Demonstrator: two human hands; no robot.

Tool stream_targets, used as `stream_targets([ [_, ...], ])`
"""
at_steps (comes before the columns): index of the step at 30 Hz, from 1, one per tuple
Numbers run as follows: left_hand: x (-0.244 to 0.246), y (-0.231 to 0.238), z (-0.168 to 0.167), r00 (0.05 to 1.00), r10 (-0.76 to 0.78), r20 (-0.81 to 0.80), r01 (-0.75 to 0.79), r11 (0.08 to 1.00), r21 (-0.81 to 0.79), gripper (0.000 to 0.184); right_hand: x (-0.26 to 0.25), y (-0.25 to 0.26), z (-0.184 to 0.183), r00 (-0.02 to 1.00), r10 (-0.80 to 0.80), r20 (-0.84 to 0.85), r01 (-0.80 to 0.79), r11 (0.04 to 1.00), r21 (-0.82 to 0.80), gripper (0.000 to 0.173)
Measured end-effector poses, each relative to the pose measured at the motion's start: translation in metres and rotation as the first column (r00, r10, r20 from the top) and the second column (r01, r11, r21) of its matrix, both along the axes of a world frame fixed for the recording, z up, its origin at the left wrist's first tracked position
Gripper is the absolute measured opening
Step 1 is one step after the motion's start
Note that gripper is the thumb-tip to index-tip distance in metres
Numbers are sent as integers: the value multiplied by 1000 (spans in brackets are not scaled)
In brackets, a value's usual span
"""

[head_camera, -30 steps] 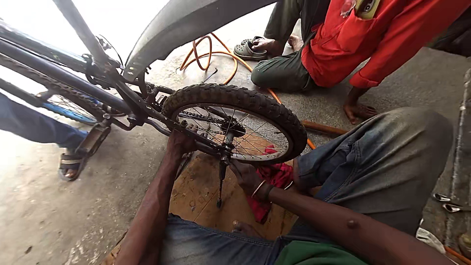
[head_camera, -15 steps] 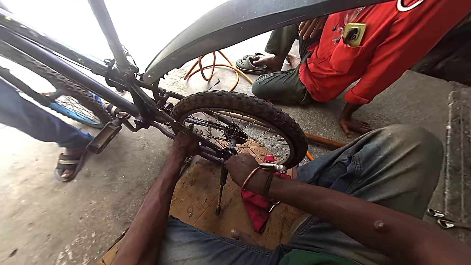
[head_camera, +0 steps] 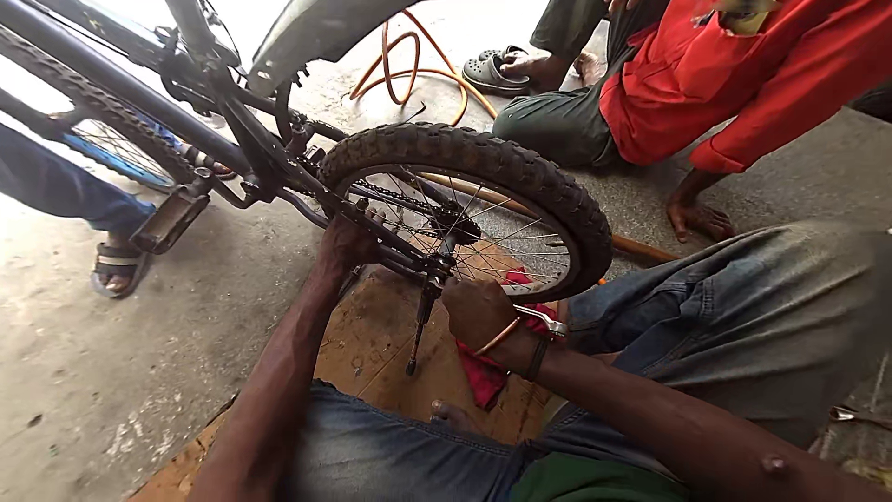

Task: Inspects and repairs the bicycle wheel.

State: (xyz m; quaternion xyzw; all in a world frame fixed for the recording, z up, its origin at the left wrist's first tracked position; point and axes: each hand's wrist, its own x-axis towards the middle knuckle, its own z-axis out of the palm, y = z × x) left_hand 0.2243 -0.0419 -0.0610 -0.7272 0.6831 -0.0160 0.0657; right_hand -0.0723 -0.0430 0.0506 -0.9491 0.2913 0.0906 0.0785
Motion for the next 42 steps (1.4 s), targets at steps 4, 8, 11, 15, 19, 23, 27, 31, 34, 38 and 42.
stream_targets([
  [4,1,0,7,1000,-11,-23,11,1000,-19,48,-20,-3,-79,926,-176,334,160,984,76,37],
  [8,-4,2,7,998,13,-54,-14,1000,-14,46,-8,2,-180,650,-267,711,91,957,277,46],
  [11,1,5,8,998,24,-63,-25,1000,-11,48,-12,0,-170,718,-234,656,-13,937,349,44],
  [15,2,3,5,998,10,-55,-12,999,-30,47,-27,-11,-109,951,-80,298,-27,940,340,30],
  [19,3,0,6,999,1,-34,-1,1000,3,47,-20,-27,-62,997,45,68,-57,980,192,27],
  [23,3,-1,6,1000,0,-25,0,1000,-5,46,-1,-17,-8,995,65,-75,-59,995,82,11],
  [27,4,-1,5,1000,15,-20,-16,1000,-3,47,25,3,27,990,97,-107,-88,993,79,3],
  [31,5,0,5,1000,10,-10,-10,1000,11,48,50,1,40,966,102,-237,-63,984,166,7],
  [34,5,1,3,1000,6,-19,-5,1000,6,47,39,-9,22,972,137,-191,-116,986,118,6],
  [38,4,-1,2,999,21,-47,-20,1000,24,52,12,3,12,984,-25,-175,26,1000,3,15],
  [42,1,1,5,999,-2,-45,3,1000,15,49,0,3,33,964,-38,-263,34,999,-20,11],
])
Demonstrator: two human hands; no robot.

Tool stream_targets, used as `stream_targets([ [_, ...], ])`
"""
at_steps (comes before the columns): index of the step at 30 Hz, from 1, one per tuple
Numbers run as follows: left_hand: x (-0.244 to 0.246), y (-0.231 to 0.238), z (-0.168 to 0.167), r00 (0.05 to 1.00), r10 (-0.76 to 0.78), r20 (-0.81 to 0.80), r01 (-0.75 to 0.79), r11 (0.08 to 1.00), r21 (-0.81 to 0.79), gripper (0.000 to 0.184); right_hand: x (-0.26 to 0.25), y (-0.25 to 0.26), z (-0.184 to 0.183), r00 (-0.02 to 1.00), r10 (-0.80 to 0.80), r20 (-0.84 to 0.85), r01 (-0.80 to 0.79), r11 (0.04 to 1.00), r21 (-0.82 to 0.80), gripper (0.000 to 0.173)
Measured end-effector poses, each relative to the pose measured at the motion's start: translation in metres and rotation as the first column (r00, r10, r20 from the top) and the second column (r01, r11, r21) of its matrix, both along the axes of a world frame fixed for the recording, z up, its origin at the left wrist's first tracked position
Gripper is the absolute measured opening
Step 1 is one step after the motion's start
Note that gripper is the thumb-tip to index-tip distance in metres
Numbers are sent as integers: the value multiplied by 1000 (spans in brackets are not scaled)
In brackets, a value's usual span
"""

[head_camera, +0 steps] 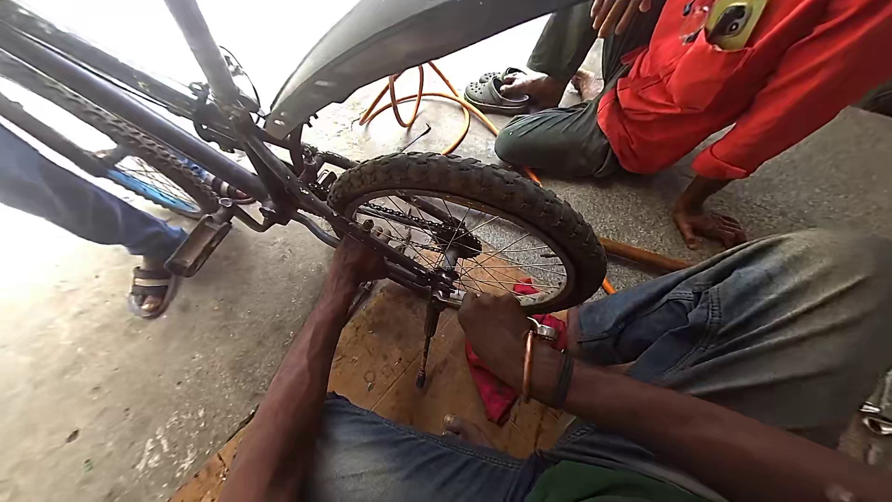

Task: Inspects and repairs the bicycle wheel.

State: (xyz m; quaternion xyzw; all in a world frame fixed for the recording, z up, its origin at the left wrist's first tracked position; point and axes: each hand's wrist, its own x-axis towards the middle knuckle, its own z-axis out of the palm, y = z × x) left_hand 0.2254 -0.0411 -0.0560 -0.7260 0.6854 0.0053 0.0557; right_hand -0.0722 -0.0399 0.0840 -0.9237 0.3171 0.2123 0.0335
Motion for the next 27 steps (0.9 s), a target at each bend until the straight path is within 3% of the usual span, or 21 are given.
stream_targets([
  [5,-6,3,6,1000,6,-15,-7,998,-55,45,-9,5,-13,983,33,181,-16,995,-94,7],
  [10,-6,3,8,997,20,-68,-25,997,-71,50,-34,0,-61,896,19,443,61,984,-165,9],
  [17,-11,4,13,996,44,-83,-49,997,-60,47,-55,1,-150,677,-280,681,255,957,139,36],
  [22,-11,6,7,994,58,-90,-66,994,-90,45,-30,2,-232,503,-408,762,100,903,418,47],
  [24,-7,7,13,991,80,-106,-90,992,-88,43,-26,0,-228,537,-403,741,29,887,461,42],
  [27,-7,8,15,990,105,-98,-109,993,-35,43,-36,-11,-200,686,-330,648,-77,853,516,28],
])
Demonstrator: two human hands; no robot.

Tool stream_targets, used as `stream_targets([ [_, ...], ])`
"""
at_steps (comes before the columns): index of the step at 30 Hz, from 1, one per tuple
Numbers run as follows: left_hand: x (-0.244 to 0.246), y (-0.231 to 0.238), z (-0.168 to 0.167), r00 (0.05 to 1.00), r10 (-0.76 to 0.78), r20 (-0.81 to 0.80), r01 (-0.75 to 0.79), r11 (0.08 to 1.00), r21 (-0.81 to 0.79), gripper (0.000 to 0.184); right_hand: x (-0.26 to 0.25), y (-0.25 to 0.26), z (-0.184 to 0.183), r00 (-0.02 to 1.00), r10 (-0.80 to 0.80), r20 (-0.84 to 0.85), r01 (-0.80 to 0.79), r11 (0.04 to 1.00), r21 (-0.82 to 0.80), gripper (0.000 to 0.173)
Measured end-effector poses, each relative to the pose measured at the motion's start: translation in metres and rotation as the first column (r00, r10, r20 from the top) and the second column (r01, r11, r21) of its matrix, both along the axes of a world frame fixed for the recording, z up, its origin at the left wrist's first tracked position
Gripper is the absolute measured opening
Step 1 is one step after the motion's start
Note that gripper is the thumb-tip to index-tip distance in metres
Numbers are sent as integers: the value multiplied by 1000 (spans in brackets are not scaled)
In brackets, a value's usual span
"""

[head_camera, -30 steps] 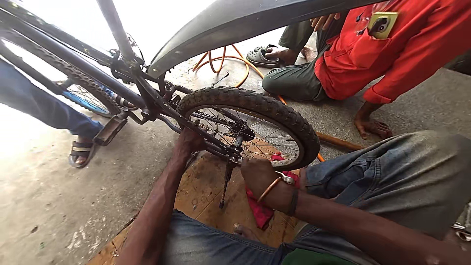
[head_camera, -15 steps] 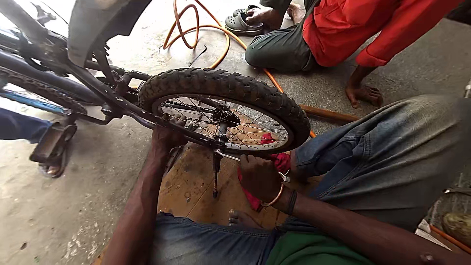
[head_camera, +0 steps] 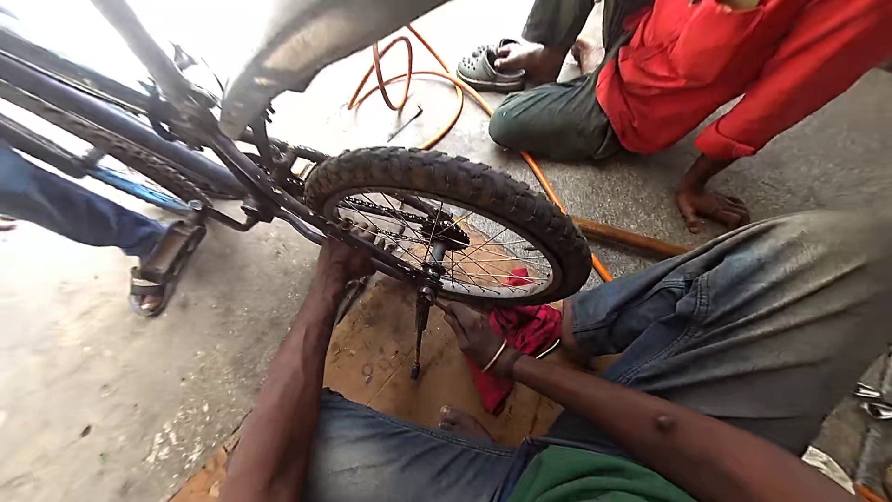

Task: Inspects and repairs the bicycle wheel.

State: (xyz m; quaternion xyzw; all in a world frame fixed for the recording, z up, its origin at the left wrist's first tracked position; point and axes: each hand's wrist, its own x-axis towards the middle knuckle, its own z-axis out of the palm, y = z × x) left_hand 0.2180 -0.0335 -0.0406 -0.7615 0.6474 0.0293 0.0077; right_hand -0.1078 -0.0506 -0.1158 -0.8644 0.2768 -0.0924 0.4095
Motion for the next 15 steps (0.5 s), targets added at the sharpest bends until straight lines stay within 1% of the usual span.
stream_targets([
  [2,1,0,-5,1000,-17,17,17,1000,-16,43,-7,-4,15,984,106,-144,-112,993,-31,22],
  [4,1,-2,-8,999,-34,33,35,999,-29,43,-13,-5,38,924,181,-337,-207,978,-41,24],
  [5,2,-3,-8,999,-38,33,38,999,-26,44,-14,-7,52,890,191,-415,-229,972,-46,25],
  [7,2,-5,-6,998,-49,40,49,999,-9,45,-13,-13,76,839,169,-516,-249,964,-89,25],
  [10,6,-4,-9,994,-76,81,76,997,8,43,-2,-23,111,784,134,-606,-292,941,-170,22],
  [13,7,-7,-8,993,-72,89,69,997,37,43,13,-25,152,778,99,-621,-309,920,-240,20],
  [15,8,-8,-10,993,-71,97,66,997,50,43,24,-19,174,769,88,-633,-323,909,-265,11],
])
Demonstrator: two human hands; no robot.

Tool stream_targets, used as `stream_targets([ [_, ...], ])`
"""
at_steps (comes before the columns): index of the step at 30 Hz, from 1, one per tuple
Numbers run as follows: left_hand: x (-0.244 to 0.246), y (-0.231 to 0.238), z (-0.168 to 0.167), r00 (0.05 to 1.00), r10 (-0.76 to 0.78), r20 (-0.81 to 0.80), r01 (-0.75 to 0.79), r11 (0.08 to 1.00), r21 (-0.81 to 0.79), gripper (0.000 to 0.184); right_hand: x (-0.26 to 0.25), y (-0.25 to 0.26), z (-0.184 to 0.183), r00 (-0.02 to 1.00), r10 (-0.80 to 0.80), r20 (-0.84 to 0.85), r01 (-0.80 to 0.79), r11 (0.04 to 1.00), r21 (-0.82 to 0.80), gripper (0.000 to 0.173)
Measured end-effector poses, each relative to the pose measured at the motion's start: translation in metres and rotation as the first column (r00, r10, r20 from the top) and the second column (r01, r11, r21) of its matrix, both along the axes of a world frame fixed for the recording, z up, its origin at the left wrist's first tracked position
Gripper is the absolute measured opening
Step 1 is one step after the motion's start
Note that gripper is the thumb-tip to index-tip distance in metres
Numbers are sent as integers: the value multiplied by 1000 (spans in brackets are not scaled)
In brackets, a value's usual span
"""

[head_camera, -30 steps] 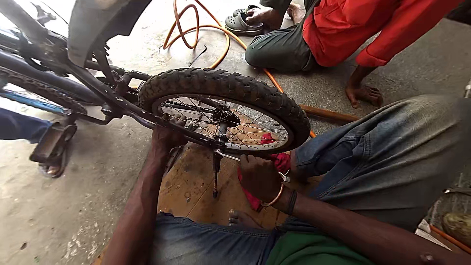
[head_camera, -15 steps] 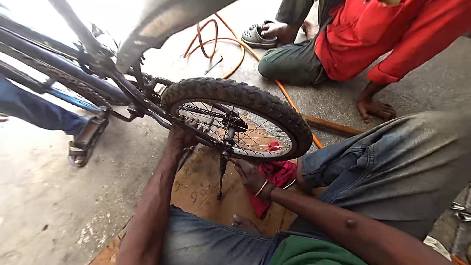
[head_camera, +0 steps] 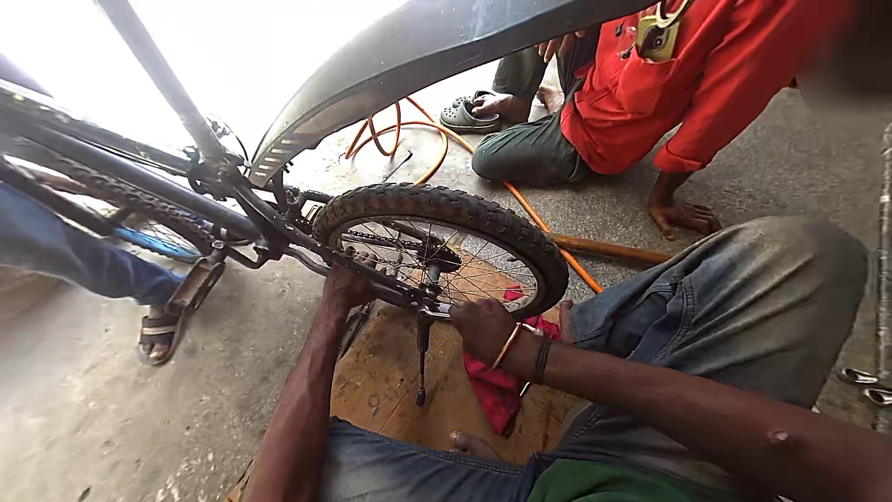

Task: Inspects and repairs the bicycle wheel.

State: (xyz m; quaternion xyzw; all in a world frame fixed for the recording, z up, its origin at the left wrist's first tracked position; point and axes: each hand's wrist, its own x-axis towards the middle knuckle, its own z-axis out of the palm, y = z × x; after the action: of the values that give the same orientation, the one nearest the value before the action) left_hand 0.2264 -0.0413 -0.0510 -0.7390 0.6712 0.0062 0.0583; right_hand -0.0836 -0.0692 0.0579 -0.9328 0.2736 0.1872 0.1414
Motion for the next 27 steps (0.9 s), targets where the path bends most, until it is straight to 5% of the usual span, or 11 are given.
stream_targets([
  [4,2,-1,-2,1000,-24,18,24,1000,-3,43,19,14,8,995,-27,-96,30,999,36,12],
  [8,0,0,0,1000,-4,-4,4,1000,10,46,-8,6,-27,992,-101,-74,104,994,37,26],
  [11,-4,3,1,1000,-4,1,4,1000,-9,45,-23,4,-18,968,-178,-176,204,968,144,27],
  [14,-10,4,3,1000,8,5,-7,1000,-24,44,-34,11,-23,971,-209,-115,219,973,77,19],
  [22,-19,19,14,990,7,-143,-25,993,-119,39,-28,22,-31,955,-293,-44,292,956,-30,29],
  [27,-6,11,2,992,-11,-126,-5,991,-132,38,-41,23,-72,919,-311,242,338,938,-77,46],
])
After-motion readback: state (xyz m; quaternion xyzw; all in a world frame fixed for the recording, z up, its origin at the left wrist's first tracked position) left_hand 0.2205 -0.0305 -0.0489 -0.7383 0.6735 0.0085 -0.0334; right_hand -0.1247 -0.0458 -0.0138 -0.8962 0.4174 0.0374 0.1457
